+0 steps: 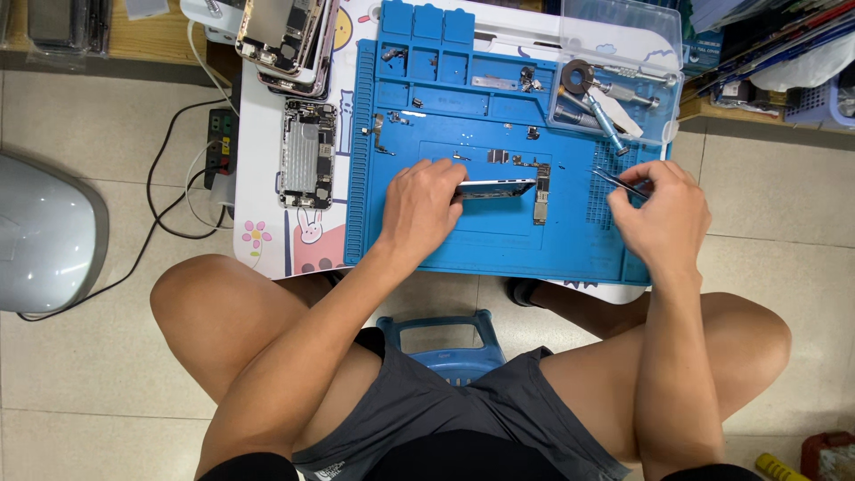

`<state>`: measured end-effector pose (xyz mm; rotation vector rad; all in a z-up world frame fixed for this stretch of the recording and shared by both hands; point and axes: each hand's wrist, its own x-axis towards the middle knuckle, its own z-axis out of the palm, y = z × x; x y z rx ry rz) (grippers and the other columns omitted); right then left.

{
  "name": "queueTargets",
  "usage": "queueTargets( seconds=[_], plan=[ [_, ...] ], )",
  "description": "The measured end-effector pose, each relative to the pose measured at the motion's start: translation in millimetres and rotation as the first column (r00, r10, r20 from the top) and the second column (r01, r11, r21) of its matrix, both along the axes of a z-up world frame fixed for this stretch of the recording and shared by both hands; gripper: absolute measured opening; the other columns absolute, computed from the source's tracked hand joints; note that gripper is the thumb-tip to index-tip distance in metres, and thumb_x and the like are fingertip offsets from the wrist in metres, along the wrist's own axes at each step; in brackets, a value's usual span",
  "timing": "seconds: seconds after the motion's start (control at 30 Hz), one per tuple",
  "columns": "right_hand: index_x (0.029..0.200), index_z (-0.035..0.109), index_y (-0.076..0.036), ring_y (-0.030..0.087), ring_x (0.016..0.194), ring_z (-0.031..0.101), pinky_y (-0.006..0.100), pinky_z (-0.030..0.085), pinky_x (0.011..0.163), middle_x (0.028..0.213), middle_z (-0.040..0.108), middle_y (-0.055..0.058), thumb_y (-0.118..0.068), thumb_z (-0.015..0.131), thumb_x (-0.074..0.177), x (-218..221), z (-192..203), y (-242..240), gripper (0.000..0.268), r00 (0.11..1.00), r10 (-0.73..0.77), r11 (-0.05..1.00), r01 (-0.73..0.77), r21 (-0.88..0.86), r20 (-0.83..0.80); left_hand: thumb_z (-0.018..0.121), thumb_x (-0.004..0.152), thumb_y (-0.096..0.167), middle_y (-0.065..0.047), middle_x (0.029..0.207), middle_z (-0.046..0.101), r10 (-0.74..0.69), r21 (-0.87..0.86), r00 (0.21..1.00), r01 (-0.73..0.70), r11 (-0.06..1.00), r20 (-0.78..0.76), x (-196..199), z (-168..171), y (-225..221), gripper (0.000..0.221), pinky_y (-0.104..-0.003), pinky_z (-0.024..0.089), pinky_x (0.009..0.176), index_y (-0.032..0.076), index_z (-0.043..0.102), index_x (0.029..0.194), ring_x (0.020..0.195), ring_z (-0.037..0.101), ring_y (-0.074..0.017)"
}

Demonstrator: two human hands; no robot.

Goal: The person disassembles a smartphone on a blue work mat, using a screwdriver to remove screws and tweezers to handle small components. They place removed parts into compartments on the mat and continue to manipulate the phone's internal components.

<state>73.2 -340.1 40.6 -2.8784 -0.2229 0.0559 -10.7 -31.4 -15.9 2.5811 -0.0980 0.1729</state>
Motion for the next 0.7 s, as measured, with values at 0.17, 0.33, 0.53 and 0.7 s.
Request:
queueTargets(
  seconds=[0.17,0.33,0.53,0.7],
  plan=[
    [0.104,0.077,-0.016,0.024,0.093,0.069,0.046,0.053,0.071,0.105,0.074,0.0,-0.025,0.067,0.088,0,-12,2,0.021,0.998,-0.018,0.999,0.015,-0.053,-0.052,0.078,0.08,0.0,-0.006,0.08,0.068,-0.011,-0.012,0.999,0.011,1.0,0.04,-2,5,0,0.017,-0.044,0.049,0.059,0.009,0.067,0.089,0.07,0.061,-0.0281],
    [0.103,0.077,-0.021,0.027,0.091,0.072,0.048,0.053,0.067,0.102,0.077,-0.005,-0.027,0.066,0.087,3,-19,3,0.021,0.997,0.002,0.989,-0.015,-0.15,-0.081,0.079,0.081,0.001,-0.007,0.079,0.067,-0.007,-0.013,0.999,0.007,1.0,0.046,-2,10,1,0.016,-0.045,0.049,0.057,0.009,0.066,0.088,0.069,0.059,-0.0282],
    [0.11,0.078,-0.025,0.025,0.096,0.072,0.047,0.054,0.069,0.103,0.077,-0.009,-0.035,0.064,0.088,4,-10,7,0.028,0.993,0.005,0.972,-0.031,-0.231,-0.114,0.08,0.081,0.001,-0.007,0.083,0.069,-0.026,-0.036,0.999,0.027,0.999,0.043,-3,9,2,0.018,-0.046,0.051,0.062,0.009,0.067,0.091,0.074,0.062,-0.0298],
    [0.105,0.078,-0.021,0.017,0.082,0.067,0.041,0.048,0.062,0.101,0.071,-0.005,-0.039,0.083,0.104,9,-6,-1,0.019,0.951,0.071,0.995,-0.048,-0.082,0.301,0.08,0.083,0.003,-0.007,0.085,0.069,-0.032,-0.016,0.999,0.033,0.999,0.021,-2,7,1,0.017,-0.046,0.052,0.062,0.009,0.068,0.093,0.075,0.062,-0.0297]
  ],
)
